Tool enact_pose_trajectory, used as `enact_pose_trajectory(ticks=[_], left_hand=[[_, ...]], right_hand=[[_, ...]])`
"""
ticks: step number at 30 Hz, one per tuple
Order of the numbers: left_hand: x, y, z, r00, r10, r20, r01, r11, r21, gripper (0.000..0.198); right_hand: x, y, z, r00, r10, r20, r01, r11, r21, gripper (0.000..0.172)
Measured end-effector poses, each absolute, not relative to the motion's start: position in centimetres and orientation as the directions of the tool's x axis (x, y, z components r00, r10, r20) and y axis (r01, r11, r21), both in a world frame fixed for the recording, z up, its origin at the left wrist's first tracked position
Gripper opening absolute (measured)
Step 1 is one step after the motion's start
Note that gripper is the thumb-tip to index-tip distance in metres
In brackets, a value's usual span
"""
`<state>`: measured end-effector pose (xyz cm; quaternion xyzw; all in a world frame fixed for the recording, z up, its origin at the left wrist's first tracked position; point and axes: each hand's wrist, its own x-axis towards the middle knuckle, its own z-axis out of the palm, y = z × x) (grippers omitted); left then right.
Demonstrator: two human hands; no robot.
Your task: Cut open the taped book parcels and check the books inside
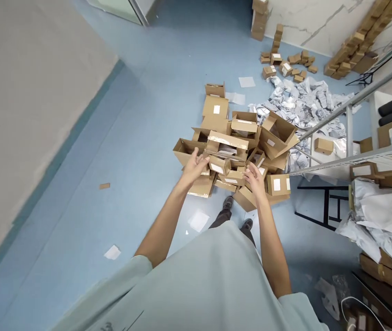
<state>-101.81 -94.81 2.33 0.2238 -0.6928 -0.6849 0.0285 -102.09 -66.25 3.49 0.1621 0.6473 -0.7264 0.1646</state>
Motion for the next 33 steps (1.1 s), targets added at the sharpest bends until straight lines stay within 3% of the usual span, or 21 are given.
enact_pose_trajectory(ticks=[3, 7, 14, 23, 28, 33], left_hand=[[-102.1, -96.1, 1.5, -0.889, -0.346, -0.300, -0.300, -0.054, 0.952, 0.069], [-98.8, -94.0, 0.6, -0.898, -0.222, -0.379, -0.373, -0.069, 0.925, 0.054], [-90.2, -81.3, 0.6, -0.838, 0.307, -0.451, -0.457, 0.058, 0.888, 0.034], [-77.9, -63.2, 4.3, -0.596, 0.771, -0.224, -0.187, 0.138, 0.973, 0.055], [-63.1, -51.8, 5.1, -0.337, 0.917, -0.214, -0.148, 0.172, 0.974, 0.056], [-45.2, -42.5, 6.5, 0.122, 0.963, -0.240, -0.059, 0.248, 0.967, 0.056]], right_hand=[[-100.4, -66.8, 3.6, -0.886, -0.034, -0.462, 0.463, -0.104, -0.880, 0.073], [-95.7, -65.1, 3.9, -0.860, 0.036, -0.510, 0.504, -0.102, -0.858, 0.072], [-84.8, -58.1, 5.1, -0.771, 0.374, -0.516, 0.460, -0.233, -0.857, 0.073], [-58.2, -49.9, 9.5, -0.610, 0.685, -0.399, 0.191, -0.361, -0.913, 0.070], [-39.4, -47.5, 10.5, -0.355, 0.863, -0.361, 0.008, -0.383, -0.924, 0.069], [-22.2, -47.1, 11.2, 0.141, 0.934, -0.329, -0.185, -0.302, -0.935, 0.070]])
